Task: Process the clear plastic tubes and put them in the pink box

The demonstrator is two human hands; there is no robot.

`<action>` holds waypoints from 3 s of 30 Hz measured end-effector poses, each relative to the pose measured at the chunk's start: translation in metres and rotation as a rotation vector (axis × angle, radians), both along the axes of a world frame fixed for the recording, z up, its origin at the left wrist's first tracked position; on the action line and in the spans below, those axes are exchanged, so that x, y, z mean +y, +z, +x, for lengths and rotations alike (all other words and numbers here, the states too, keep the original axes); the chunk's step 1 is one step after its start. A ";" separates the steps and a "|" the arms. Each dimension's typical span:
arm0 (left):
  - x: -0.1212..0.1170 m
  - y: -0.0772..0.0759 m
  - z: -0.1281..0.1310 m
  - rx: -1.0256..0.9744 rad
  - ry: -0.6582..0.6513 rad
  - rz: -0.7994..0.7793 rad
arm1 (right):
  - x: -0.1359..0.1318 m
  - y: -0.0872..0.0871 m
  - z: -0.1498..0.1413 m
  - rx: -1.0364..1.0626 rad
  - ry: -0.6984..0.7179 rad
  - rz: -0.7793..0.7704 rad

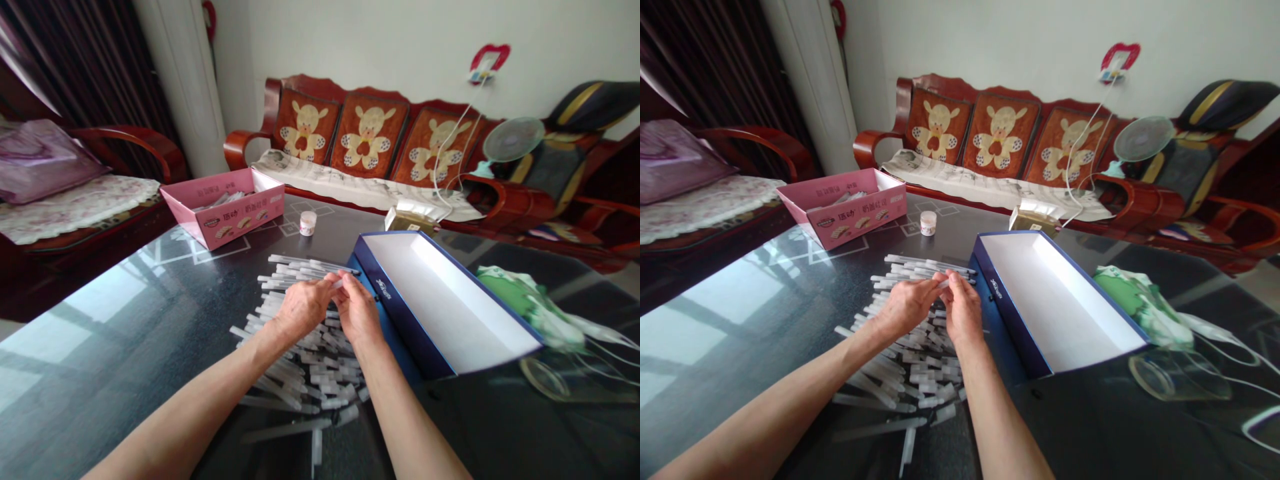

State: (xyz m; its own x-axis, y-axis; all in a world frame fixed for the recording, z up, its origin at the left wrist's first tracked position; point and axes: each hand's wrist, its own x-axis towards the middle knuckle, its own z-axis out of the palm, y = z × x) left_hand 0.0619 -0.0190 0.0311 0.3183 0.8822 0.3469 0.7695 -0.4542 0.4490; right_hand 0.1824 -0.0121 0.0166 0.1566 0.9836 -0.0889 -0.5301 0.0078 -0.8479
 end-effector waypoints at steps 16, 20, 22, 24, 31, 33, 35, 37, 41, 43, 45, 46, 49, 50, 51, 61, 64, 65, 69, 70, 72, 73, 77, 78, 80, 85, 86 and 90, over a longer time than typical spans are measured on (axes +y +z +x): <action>0.019 0.004 -0.018 -0.549 -0.114 -0.608 | 0.008 0.014 0.039 -0.004 -0.046 0.142; 0.026 0.008 -0.035 -0.132 0.030 -0.161 | 0.006 0.002 0.035 -0.555 -0.066 0.178; 0.029 0.008 -0.042 0.021 0.034 -0.074 | 0.004 -0.002 0.035 -0.840 -0.026 0.214; 0.031 0.005 -0.046 0.141 0.003 -0.062 | 0.003 -0.004 0.034 -1.073 0.038 0.252; 0.029 0.003 -0.045 0.364 -0.099 -0.130 | 0.005 -0.008 0.040 -1.297 -0.004 0.401; 0.028 0.005 -0.045 0.376 -0.119 -0.153 | 0.008 -0.013 0.047 -1.370 -0.082 0.413; 0.029 0.006 -0.045 0.381 -0.133 -0.167 | 0.011 -0.019 0.052 -1.451 -0.081 0.407; 0.029 0.005 -0.045 0.376 -0.143 -0.169 | 0.011 -0.024 0.054 -1.526 -0.055 0.405; 0.028 0.003 -0.044 0.370 -0.161 -0.147 | 0.009 -0.026 0.050 -1.667 -0.025 0.367; 0.028 0.003 -0.043 0.357 -0.154 -0.130 | 0.008 -0.025 0.048 -1.715 -0.012 0.329; 0.030 0.003 -0.044 0.322 -0.113 -0.113 | 0.007 -0.025 0.047 -1.734 0.003 0.296; 0.031 0.003 -0.045 0.294 -0.080 -0.103 | 0.007 -0.026 0.047 -1.731 0.009 0.286; 0.037 0.001 -0.050 0.144 0.082 -0.065 | 0.009 -0.027 0.050 -1.680 0.006 0.309; 0.039 0.000 -0.052 0.073 0.156 -0.047 | 0.009 -0.027 0.051 -1.643 0.007 0.335; 0.041 -0.001 -0.054 0.002 0.232 -0.025 | 0.010 -0.026 0.052 -1.591 0.010 0.365; 0.028 -0.008 -0.036 0.001 -0.059 0.377 | 0.006 -0.016 0.031 -0.869 -0.003 0.271; 0.024 -0.015 -0.027 0.072 -0.136 0.341 | 0.007 -0.017 0.026 -0.704 0.029 0.207; 0.023 -0.017 -0.025 0.076 -0.129 0.323 | 0.007 -0.018 0.026 -0.657 0.039 0.184; 0.022 -0.020 -0.023 0.084 -0.119 0.305 | 0.008 -0.018 0.027 -0.589 0.046 0.135; 0.022 -0.020 -0.023 0.086 -0.123 0.306 | 0.008 -0.018 0.028 -0.610 0.040 0.135; 0.022 -0.020 -0.023 0.089 -0.130 0.296 | 0.007 -0.016 0.030 -0.675 0.024 0.145; 0.021 -0.019 -0.024 0.095 -0.130 0.288 | 0.007 -0.015 0.030 -0.710 0.017 0.152; 0.021 -0.019 -0.025 0.147 -0.093 0.270 | 0.007 -0.014 0.029 -0.782 0.037 0.182; 0.022 -0.019 -0.025 0.164 -0.085 0.275 | 0.007 -0.014 0.029 -0.785 0.046 0.185; 0.023 -0.018 -0.025 0.199 -0.081 0.292 | 0.007 -0.016 0.028 -0.780 0.060 0.180; 0.026 -0.016 -0.026 0.214 -0.117 0.316 | 0.009 -0.021 0.029 -0.725 0.095 0.205; 0.027 -0.016 -0.026 0.207 -0.126 0.315 | 0.009 -0.021 0.029 -0.716 0.101 0.214; 0.028 -0.014 -0.028 0.213 -0.150 0.300 | 0.011 -0.023 0.028 -0.690 0.088 0.212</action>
